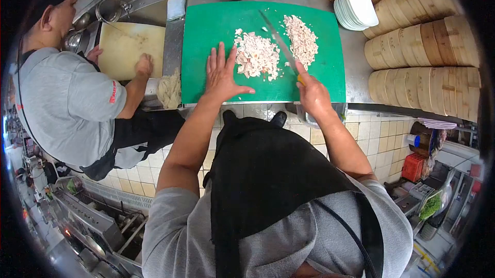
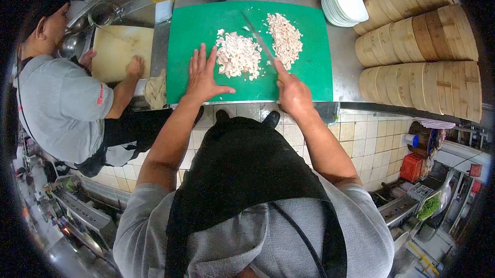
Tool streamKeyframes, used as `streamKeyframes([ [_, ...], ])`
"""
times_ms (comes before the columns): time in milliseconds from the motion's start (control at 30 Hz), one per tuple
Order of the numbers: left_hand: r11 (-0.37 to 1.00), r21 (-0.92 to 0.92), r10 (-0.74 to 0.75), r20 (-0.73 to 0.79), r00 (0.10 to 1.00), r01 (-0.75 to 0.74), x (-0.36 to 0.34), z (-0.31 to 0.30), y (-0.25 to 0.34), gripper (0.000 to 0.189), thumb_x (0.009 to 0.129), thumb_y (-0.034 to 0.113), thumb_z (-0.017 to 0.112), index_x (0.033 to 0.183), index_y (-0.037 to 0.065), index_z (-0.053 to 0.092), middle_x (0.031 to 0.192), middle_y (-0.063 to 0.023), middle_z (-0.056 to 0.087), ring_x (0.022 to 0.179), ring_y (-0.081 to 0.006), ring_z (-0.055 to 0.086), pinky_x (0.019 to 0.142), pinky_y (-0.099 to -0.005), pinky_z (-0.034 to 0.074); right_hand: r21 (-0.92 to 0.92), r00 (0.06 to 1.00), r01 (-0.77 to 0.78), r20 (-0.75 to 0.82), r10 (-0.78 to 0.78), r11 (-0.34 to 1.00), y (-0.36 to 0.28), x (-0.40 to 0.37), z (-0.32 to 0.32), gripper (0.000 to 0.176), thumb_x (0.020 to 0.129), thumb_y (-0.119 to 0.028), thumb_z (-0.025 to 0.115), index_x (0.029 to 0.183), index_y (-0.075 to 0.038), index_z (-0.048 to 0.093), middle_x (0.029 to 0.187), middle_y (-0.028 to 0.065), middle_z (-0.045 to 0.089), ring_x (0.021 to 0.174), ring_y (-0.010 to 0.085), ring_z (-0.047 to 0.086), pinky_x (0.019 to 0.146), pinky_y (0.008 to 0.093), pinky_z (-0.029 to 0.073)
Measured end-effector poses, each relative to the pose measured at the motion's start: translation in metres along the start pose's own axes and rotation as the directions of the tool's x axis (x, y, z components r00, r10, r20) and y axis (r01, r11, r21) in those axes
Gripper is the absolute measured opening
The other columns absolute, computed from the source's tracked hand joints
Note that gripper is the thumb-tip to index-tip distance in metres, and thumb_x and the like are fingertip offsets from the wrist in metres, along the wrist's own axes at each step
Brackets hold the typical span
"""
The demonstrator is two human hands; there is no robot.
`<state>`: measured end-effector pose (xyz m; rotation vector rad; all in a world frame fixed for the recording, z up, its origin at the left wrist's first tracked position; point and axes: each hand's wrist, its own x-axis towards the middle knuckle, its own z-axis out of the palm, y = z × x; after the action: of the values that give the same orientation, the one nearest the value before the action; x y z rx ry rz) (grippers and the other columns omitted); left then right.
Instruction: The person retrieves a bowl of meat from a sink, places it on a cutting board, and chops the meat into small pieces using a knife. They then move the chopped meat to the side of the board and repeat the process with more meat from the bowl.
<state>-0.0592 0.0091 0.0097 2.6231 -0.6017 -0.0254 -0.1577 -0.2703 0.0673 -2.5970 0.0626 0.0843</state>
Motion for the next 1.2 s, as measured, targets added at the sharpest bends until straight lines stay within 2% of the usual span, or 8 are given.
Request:
streamKeyframes([
  [133, 0.989, 0.141, -0.073, 0.162, 0.984, 0.050, 0.027, -0.002, 0.038, 0.155, 0.046, 0.072, 0.091, 0.166, 0.017, 0.009, 0.169, -0.0267, 0.003, 0.155, -0.0505, 0.004, 0.125, -0.0615, 0.006, -0.103, 0.996, -0.085, -0.020, 0.084, 0.991, 0.022, -0.008, 0.006, 0.070, 0.096, -0.010, 0.060, 0.159, -0.027, 0.035, 0.101, 0.0242, 0.067, 0.092, 0.0437, 0.068, 0.083, 0.0537, 0.054],
  [433, 0.972, -0.017, -0.237, -0.064, 0.969, 0.236, 0.074, 0.039, 0.061, 0.134, 0.061, 0.062, 0.089, 0.162, 0.007, 0.021, 0.167, -0.0262, 0.016, 0.154, -0.0489, 0.013, 0.126, -0.0592, 0.008, 0.031, 0.994, -0.105, 0.018, 0.104, 0.994, 0.002, -0.004, 0.024, 0.073, 0.094, -0.006, 0.063, 0.160, -0.021, 0.034, 0.110, 0.0275, 0.068, 0.101, 0.0460, 0.066, 0.090, 0.0520, 0.053],
  [533, 0.974, -0.099, -0.223, -0.202, 0.954, 0.206, 0.081, 0.056, 0.049, 0.111, 0.064, 0.046, 0.090, 0.153, 0.002, 0.039, 0.157, -0.0244, 0.038, 0.148, -0.0475, 0.025, 0.124, -0.0557, 0.018, 0.152, 0.996, -0.082, 0.032, 0.078, 0.985, -0.010, 0.004, 0.031, 0.076, 0.093, -0.005, 0.065, 0.160, -0.020, 0.032, 0.114, 0.0285, 0.068, 0.104, 0.0473, 0.065, 0.091, 0.0521, 0.053],
  [600, 0.978, -0.207, -0.047, -0.340, 0.939, -0.026, 0.085, 0.060, 0.037, 0.085, 0.069, 0.029, 0.087, 0.143, 0.003, 0.054, 0.144, -0.0209, 0.054, 0.136, -0.0413, 0.046, 0.118, -0.0500, 0.035, 0.190, 0.993, -0.100, 0.077, 0.086, 0.977, -0.019, 0.007, 0.027, 0.077, 0.093, -0.005, 0.066, 0.160, -0.020, 0.031, 0.115, 0.0289, 0.068, 0.105, 0.0479, 0.065, 0.092, 0.0522, 0.053],
  [733, 0.765, -0.638, -0.246, -0.166, 0.955, 0.085, 0.079, 0.047, 0.030, 0.064, 0.072, 0.020, 0.084, 0.132, 0.008, 0.064, 0.124, -0.0199, 0.065, 0.113, -0.0373, 0.065, 0.099, -0.0427, 0.053, 0.178, 0.998, 0.010, 0.051, -0.019, 0.984, -0.027, -0.001, 0.025, 0.076, 0.094, -0.005, 0.064, 0.161, -0.022, 0.032, 0.112, 0.0281, 0.068, 0.100, 0.0475, 0.067, 0.089, 0.0521, 0.053],
  [900, 0.838, -0.545, -0.237, -0.301, 0.924, 0.038, 0.059, 0.028, 0.016, 0.049, 0.077, 0.016, 0.083, 0.123, 0.008, 0.069, 0.120, -0.0161, 0.068, 0.109, -0.0355, 0.066, 0.097, -0.0422, 0.053, -0.009, 0.988, 0.029, 0.155, -0.027, 1.000, -0.026, -0.001, 0.022, 0.076, 0.094, -0.004, 0.064, 0.161, -0.023, 0.032, 0.100, 0.0254, 0.068, 0.090, 0.0451, 0.067, 0.082, 0.0519, 0.054],
  [1067, 0.882, -0.465, -0.073, -0.302, 0.950, -0.080, 0.056, 0.032, 0.010, 0.022, 0.080, 0.012, 0.081, 0.101, 0.008, 0.077, 0.112, -0.0113, 0.071, 0.106, -0.0316, 0.067, 0.094, -0.0406, 0.054, 0.082, 0.984, 0.164, -0.088, -0.157, 0.983, -0.037, 0.002, 0.009, 0.071, 0.096, -0.010, 0.060, 0.161, -0.024, 0.032, 0.095, 0.0241, 0.067, 0.082, 0.0455, 0.067, 0.076, 0.0552, 0.054],
  [1200, 0.889, -0.450, -0.069, -0.301, 0.951, -0.079, 0.056, 0.031, 0.013, 0.022, 0.080, 0.012, 0.080, 0.101, 0.008, 0.077, 0.111, -0.0112, 0.071, 0.105, -0.0315, 0.067, 0.094, -0.0406, 0.055, -0.005, 0.991, 0.134, -0.004, -0.134, 0.991, -0.016, 0.010, 0.022, 0.071, 0.097, -0.010, 0.059, 0.160, -0.026, 0.033, 0.094, 0.0235, 0.067, 0.082, 0.0451, 0.067, 0.075, 0.0548, 0.055],
])
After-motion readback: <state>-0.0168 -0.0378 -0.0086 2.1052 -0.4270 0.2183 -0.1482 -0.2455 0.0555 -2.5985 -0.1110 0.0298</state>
